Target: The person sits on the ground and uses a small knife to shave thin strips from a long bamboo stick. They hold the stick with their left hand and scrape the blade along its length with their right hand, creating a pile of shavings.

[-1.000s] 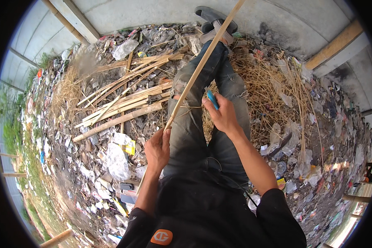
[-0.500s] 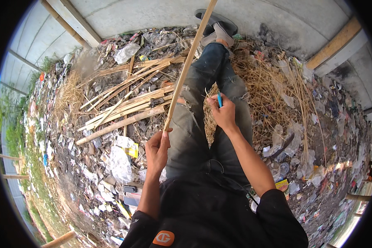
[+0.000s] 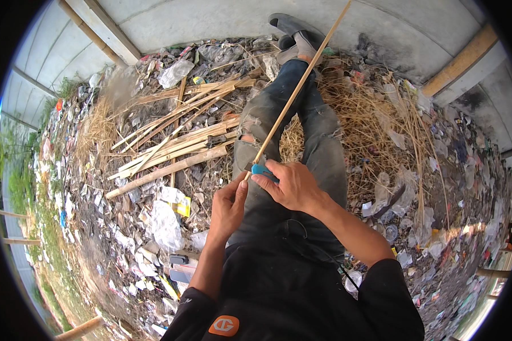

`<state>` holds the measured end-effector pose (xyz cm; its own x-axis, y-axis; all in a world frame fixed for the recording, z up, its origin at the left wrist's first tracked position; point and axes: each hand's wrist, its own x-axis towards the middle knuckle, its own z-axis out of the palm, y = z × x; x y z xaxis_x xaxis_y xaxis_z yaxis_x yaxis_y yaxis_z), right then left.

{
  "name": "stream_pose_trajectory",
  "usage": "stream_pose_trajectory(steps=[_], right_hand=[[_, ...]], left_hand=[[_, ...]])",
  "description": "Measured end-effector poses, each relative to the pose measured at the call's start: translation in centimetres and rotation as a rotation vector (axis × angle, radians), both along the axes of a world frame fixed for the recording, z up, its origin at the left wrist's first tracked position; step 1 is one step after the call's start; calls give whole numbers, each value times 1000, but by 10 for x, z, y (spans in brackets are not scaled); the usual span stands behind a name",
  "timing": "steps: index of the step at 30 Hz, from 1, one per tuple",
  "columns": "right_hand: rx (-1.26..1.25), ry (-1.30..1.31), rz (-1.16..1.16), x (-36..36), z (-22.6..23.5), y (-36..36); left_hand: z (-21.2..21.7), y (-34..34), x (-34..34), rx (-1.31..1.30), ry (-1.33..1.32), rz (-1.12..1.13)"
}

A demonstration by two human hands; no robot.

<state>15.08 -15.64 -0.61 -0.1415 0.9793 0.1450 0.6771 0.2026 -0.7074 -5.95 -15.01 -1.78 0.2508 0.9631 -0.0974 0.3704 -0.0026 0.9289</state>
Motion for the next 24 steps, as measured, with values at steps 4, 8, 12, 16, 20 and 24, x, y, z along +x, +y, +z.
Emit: stream_pose_trajectory(steps=[4,8,12,16,20,24], right_hand=[[-26,-82,-12,6,-2,5],[-27,-65,-73,17,-12,8],[18,138,-472,82,-12,39],[-6,100,-551,135,-3,44],[-91,40,-133,34,3,6],[-103,-3,-108,7,-9,-2]], left_hand=[[12,-3,0,-52,107,-32],[15,-6,-2,-76,203,-45],[0,-17,-22,40,247,-36],[0,-33,-49,9,282,-74],[10,-25,-25,-51,283,0],[12,-19,-26,-23,272,5]])
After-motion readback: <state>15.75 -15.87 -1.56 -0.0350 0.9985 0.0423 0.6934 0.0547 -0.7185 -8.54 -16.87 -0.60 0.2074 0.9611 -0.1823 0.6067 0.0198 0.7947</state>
